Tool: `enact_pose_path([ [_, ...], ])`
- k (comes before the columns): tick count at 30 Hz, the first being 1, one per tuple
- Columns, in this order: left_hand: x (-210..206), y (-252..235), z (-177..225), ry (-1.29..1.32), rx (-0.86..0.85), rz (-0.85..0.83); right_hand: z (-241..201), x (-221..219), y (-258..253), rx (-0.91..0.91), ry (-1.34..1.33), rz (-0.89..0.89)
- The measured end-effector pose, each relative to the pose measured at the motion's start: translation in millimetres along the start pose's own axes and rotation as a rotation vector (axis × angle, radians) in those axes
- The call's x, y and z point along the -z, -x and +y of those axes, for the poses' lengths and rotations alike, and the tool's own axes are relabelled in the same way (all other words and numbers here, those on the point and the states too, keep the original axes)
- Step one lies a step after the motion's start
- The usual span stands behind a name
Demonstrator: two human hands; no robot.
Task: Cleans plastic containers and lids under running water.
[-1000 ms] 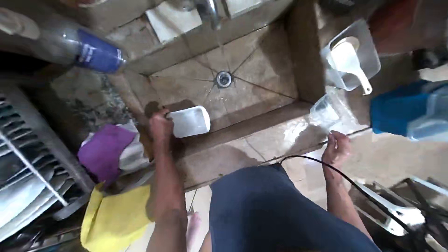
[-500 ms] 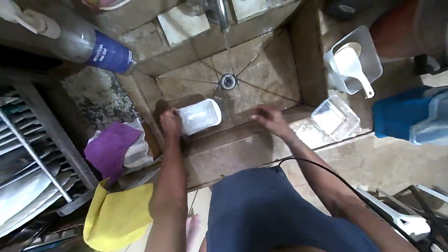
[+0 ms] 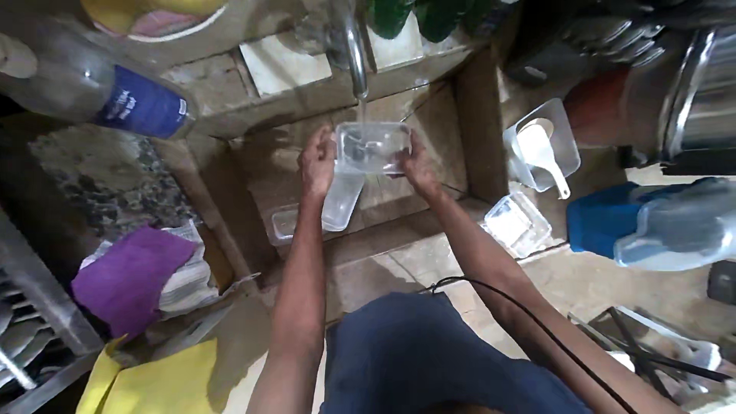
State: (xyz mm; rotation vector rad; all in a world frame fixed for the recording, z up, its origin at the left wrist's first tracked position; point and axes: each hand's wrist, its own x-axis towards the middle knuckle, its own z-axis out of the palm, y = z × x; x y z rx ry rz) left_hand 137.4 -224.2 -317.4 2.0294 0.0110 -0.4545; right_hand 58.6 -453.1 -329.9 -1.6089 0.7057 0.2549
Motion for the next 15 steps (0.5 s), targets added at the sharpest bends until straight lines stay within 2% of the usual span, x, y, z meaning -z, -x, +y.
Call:
enact_pose_path([
  [1,-1,4,-9,0.037,0.040,0.037,-1,2,-4,0.004,-0.022,-0.003],
  [3,9,20,-42,-0.178,0.076,0.064,-4,-7,-10,0.006,-0.045,-0.073],
  [5,22,43,-73,-0.462,0.133,-0.051,-10,-16,-14,0.001,-0.082,-0.112],
  [7,28,58,-89,-0.605,0.188,-0.113,-10,-19,-24,-0.010,-0.202,-0.019],
  [8,28,62,-92,-0.635,0.219,-0.137,-8,-21,-28,-0.033,-0.253,0.009],
  [11,28,57,-92,-0.624,0.232,-0.177,0,-33,-34,-0.048,-0.265,-0.070],
  [15,55,37,-78,-0.644,0.172,-0.142,7,-48,-42,-0.027,-0.361,0.025],
])
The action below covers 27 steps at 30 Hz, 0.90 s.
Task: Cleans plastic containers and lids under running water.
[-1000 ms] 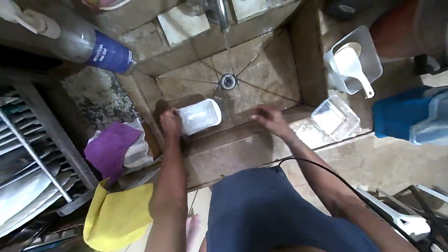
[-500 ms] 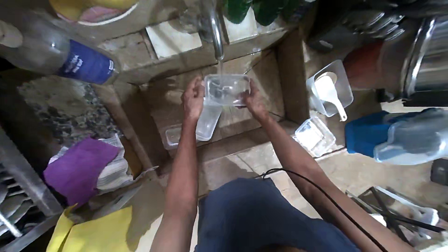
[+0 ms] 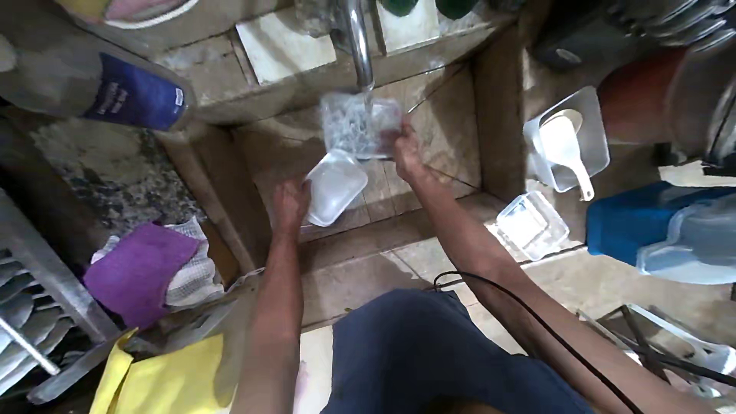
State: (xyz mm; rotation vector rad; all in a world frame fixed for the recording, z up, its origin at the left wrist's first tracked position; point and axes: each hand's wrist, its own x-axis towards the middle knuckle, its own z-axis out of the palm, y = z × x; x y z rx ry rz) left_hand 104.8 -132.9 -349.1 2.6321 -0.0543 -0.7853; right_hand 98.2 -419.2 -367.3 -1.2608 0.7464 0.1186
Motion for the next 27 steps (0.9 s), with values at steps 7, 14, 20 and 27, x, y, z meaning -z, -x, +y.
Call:
enact_pose_path([
  [7,70,-56,-15,-0.149,0.029,0.063,12,-8,1,-0.033,0.014,0.031],
  [14,74,-83,-24,-0.174,-0.086,0.198,14,19,11,0.208,0.163,0.064],
  [20,21,-33,63,0.500,-0.031,0.152,2,33,31,0.673,0.493,-0.034],
  [27,-47,-47,112,1.680,0.336,-0.437,-53,1,19,0.864,0.746,-0.222],
])
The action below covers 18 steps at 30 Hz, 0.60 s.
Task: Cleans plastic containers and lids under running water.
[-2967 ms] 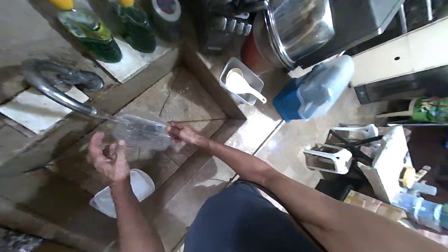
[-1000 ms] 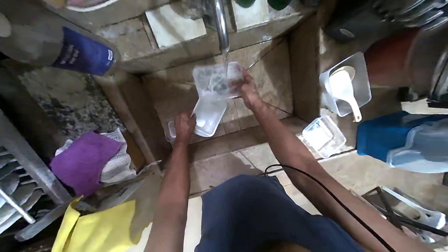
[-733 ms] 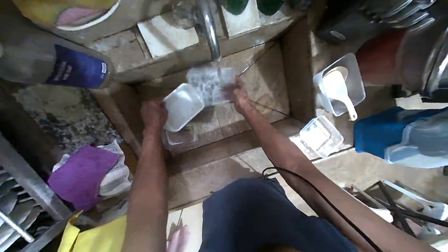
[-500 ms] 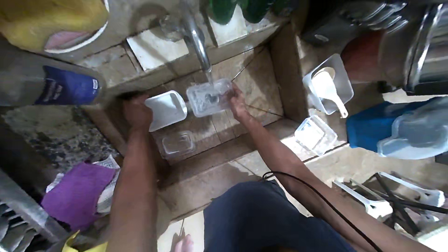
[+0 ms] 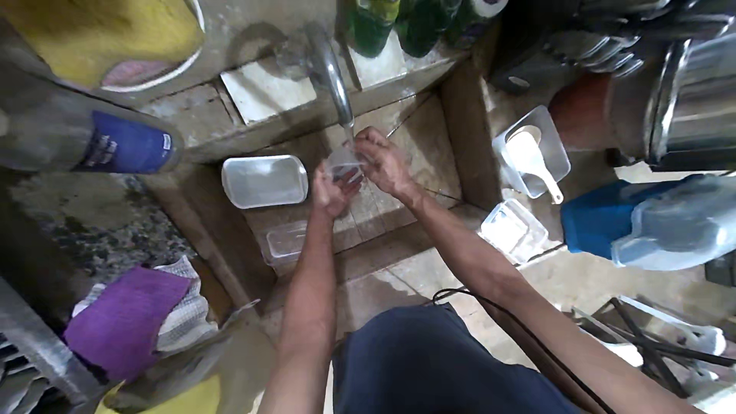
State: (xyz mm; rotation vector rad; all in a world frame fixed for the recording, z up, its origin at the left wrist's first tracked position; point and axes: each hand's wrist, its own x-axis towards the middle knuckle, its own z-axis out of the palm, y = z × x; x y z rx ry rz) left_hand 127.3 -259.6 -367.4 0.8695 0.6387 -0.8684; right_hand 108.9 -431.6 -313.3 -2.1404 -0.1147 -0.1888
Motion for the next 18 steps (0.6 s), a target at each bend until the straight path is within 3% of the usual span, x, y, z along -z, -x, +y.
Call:
enact_pose_path([
  [2,-8,-7,-7,0.067,-0.012,0.045,-10,-4,-12,0.025,0.004,-0.071],
  [4,-13,-16,-13,0.149,-0.037,0.048,-14,-7,-17,-0.026,0.016,0.001],
  [8,-19,-20,-9,0.144,-0.209,0.073,0,1,0,-0.331,-0.163,0.103],
  [13,-3,-17,3,0.019,-0.354,0.015,31,19,46,-0.685,-0.630,-0.127],
  [15,-9,-8,8,-0.105,-0.413,-0.023,40,21,56,-0.687,-0.656,-0.207],
  [18,-17,8,13,-0.204,-0.463,-0.028,43,16,66,-0.596,-0.529,-0.149],
])
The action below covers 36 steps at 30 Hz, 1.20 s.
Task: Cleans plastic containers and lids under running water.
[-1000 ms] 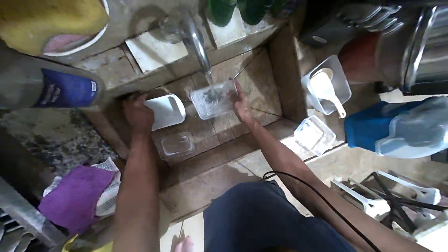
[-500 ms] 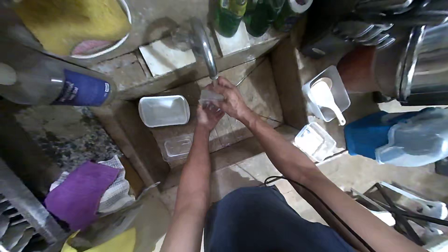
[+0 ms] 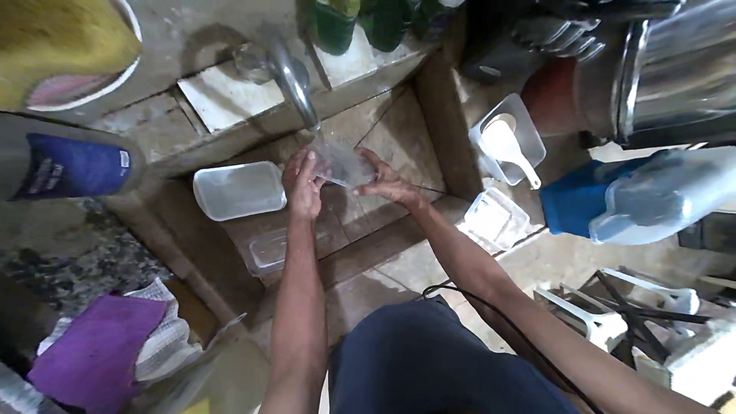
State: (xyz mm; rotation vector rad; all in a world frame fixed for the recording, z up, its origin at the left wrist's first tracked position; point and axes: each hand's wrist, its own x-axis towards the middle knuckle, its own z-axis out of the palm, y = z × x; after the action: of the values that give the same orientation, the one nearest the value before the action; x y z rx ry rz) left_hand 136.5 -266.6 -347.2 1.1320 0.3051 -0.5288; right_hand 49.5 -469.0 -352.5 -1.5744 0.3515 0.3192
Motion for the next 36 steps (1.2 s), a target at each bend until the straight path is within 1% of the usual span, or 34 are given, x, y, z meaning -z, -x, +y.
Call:
enact_pose_path([
  [1,0,3,3,-0.014,0.006,-0.003,1,0,2,0.054,0.092,0.041],
  [3,5,6,6,-0.049,0.045,-0.012,0,-1,3,0.188,0.376,0.111],
  [5,13,5,7,-0.103,0.106,0.032,-4,-6,2,0.348,0.638,0.155],
  [6,19,6,7,-0.131,0.144,0.058,-8,-9,1,0.420,0.734,0.144],
  [8,31,5,2,-0.170,0.209,0.131,-18,-12,-4,0.521,0.851,0.060],
  [10,43,2,-9,-0.165,0.220,0.148,-29,-14,-8,0.544,0.910,-0.052],
  [12,44,1,-16,-0.180,0.200,0.117,-33,-16,-9,0.583,0.918,-0.097],
  [15,23,-1,-19,-0.184,0.205,0.102,-34,-12,-7,0.618,0.855,-0.067],
  [17,11,-5,-22,-0.200,0.253,0.098,-38,-14,-6,0.618,0.817,-0.037],
  [19,6,-7,-29,-0.121,0.298,0.086,-47,-22,-10,0.588,0.772,-0.018],
  [21,-5,4,-21,-0.059,0.337,0.046,-61,-36,-20,0.530,0.709,-0.022],
  [22,-20,18,-3,-0.077,0.387,0.090,-70,-43,-25,0.485,0.687,-0.037],
  [23,-43,33,26,-0.078,0.504,0.199,-78,-50,-28,0.437,0.674,-0.059],
  [24,-60,46,46,-0.079,0.583,0.272,-81,-56,-33,0.398,0.675,-0.082],
  [26,-67,58,59,-0.069,0.675,0.305,-83,-60,-37,0.382,0.661,-0.118],
  [27,-65,58,59,-0.095,0.714,0.278,-83,-57,-37,0.395,0.681,-0.137],
  [28,-61,58,58,-0.140,0.741,0.218,-83,-52,-37,0.407,0.737,-0.143],
  [29,-57,57,57,-0.186,0.761,0.147,-83,-45,-38,0.419,0.800,-0.125],
  [30,-51,58,56,-0.214,0.776,0.066,-82,-37,-39,0.395,0.872,-0.091],
  [33,-39,63,56,-0.283,0.745,-0.081,-76,-19,-48,0.192,1.015,0.051],
  [35,-31,68,59,-0.334,0.706,-0.125,-72,-12,-51,0.011,1.035,0.091],
  [36,-27,70,61,-0.351,0.680,-0.115,-69,-10,-51,-0.066,1.036,0.098],
])
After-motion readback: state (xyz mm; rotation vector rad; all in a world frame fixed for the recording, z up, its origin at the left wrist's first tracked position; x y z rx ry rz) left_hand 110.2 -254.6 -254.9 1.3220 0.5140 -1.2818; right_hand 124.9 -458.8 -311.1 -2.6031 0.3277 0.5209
